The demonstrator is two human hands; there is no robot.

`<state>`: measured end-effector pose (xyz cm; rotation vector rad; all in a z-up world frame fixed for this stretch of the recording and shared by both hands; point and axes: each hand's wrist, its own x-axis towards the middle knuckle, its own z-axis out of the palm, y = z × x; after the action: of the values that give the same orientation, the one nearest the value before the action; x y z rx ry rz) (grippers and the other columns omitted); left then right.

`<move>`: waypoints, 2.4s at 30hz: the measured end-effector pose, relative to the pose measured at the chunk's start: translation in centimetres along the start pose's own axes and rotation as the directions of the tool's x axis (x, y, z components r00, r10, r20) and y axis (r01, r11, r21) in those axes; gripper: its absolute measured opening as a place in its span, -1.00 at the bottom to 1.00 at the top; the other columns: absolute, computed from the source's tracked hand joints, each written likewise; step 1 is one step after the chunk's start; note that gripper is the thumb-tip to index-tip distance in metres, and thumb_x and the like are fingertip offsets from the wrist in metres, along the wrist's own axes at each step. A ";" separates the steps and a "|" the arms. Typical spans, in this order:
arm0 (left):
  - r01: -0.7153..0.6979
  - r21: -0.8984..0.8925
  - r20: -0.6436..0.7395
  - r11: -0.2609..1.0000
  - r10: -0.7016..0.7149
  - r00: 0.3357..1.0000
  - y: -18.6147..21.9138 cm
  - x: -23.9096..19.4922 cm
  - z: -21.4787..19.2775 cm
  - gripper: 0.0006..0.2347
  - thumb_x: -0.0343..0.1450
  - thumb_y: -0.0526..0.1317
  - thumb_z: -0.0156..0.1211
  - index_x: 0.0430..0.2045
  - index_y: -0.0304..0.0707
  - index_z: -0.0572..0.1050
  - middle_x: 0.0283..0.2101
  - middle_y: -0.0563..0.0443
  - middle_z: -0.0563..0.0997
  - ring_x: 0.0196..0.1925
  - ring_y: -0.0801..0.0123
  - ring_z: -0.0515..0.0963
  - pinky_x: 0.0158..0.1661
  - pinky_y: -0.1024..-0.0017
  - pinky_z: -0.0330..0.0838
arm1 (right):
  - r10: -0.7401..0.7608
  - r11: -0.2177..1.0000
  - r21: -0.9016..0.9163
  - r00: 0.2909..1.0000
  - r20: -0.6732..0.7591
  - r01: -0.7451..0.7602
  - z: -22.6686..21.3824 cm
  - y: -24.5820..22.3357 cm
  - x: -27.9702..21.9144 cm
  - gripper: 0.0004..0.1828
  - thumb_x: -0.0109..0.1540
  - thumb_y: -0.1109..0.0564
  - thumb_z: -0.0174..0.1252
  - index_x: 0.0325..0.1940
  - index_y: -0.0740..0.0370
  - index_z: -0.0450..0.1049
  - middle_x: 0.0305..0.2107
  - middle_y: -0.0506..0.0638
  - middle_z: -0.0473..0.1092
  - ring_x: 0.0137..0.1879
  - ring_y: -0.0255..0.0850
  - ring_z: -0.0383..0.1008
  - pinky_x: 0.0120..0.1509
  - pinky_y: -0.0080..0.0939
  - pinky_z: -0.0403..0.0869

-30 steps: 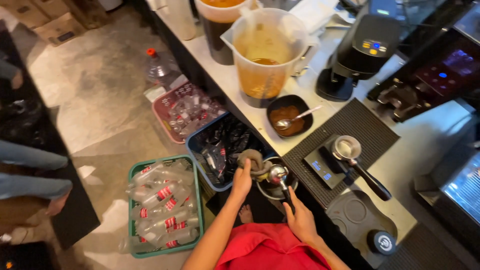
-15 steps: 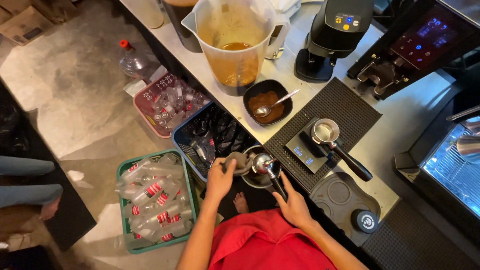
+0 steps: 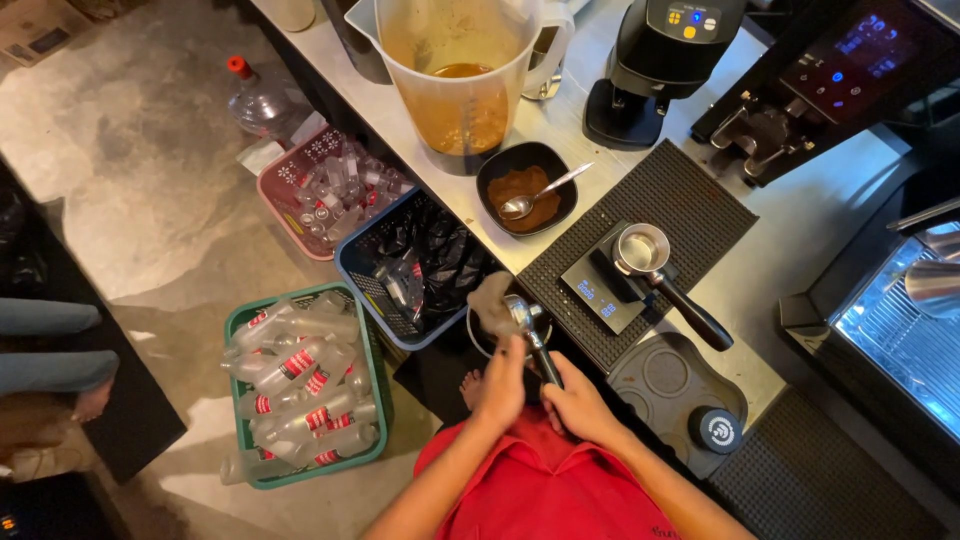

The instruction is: The person prepares an espresso by grinding coffee beans into a portafilter, tamping the grounds, and locking the portafilter into the espresso machine. They then place a metal pitcher under the spout to collect the espresso and operate the machine to brew the shot.

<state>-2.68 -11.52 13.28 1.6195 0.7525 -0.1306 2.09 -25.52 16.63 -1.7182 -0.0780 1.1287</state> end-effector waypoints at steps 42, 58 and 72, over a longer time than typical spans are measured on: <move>-0.445 0.393 0.478 0.805 0.234 0.847 -2.9 6.5 -4.9 -0.80 0.34 -0.41 0.13 -0.21 -0.43 0.58 0.64 -0.23 -0.37 0.63 -0.23 -0.43 0.46 -0.26 -0.29 | 0.138 0.940 0.299 0.985 0.107 -0.164 -2.9 2.4 2.7 -0.70 0.14 0.16 0.00 -0.06 0.28 0.37 -0.75 0.05 0.14 -0.81 -0.14 0.21 -0.81 -0.09 0.31; -0.244 0.114 -0.072 0.963 0.253 0.965 -13.2 10.7 -8.2 -0.77 0.25 -0.29 0.25 -0.27 -0.22 0.73 0.00 0.06 0.67 0.07 0.29 0.63 0.14 0.44 0.39 | -0.215 0.759 -0.650 0.933 -0.289 -0.026 2.9 4.7 2.6 -0.25 0.24 -0.01 -0.03 0.56 -0.22 0.07 0.14 0.11 0.48 0.07 0.30 0.53 0.11 0.24 0.45; 0.166 -0.569 -0.255 0.805 -0.365 0.895 -16.7 9.5 -10.0 -0.52 0.50 -0.25 0.15 0.32 -0.32 0.19 0.16 -0.21 0.42 0.12 0.14 0.50 0.09 0.21 0.40 | -0.291 0.944 -0.245 0.904 -0.312 0.219 2.5 11.2 5.8 -0.37 0.34 0.08 0.16 0.49 0.08 0.19 -0.33 0.12 0.47 -0.34 -0.01 0.49 -0.32 -0.09 0.51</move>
<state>-7.52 1.44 -3.34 0.9942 1.1839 0.1676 -1.33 -25.90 4.23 -2.0000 -0.2028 0.6298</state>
